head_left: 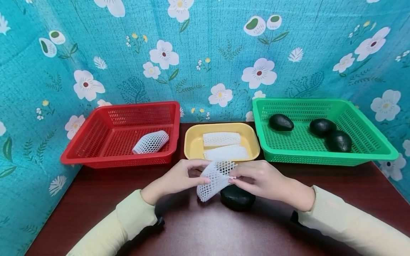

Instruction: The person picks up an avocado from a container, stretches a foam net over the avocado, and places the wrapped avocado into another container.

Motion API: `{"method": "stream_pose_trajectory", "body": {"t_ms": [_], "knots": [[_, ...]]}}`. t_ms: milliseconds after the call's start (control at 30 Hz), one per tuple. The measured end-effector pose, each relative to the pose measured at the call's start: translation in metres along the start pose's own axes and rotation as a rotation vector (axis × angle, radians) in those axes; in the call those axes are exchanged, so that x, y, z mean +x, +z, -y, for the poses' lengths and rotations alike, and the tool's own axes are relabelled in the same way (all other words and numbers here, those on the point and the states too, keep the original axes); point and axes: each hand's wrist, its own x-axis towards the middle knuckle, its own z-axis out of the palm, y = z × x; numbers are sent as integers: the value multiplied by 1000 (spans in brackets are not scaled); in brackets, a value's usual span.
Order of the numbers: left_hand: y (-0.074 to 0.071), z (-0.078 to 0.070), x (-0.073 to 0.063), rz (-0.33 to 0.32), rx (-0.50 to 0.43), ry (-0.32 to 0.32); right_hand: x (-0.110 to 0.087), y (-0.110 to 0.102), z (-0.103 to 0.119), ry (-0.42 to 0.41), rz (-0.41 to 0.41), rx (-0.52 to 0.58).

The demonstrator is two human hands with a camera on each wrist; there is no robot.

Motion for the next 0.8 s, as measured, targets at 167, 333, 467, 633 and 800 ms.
{"method": "stream_pose_trajectory", "body": {"t_ms": [167, 333, 467, 633, 800], "knots": [[2, -3, 2, 76, 60, -32, 5, 2, 1, -37, -13, 11], [5, -3, 5, 131, 66, -74, 9, 3, 3, -61, -18, -1], [6, -2, 6, 144, 83, -53, 11, 3, 4, -70, -15, -6], [5, -2, 6, 127, 88, -23, 12, 2, 4, -81, -19, -26], [-2, -4, 3, 101, 75, -23, 11, -3, 5, -49, -28, -49]]}}
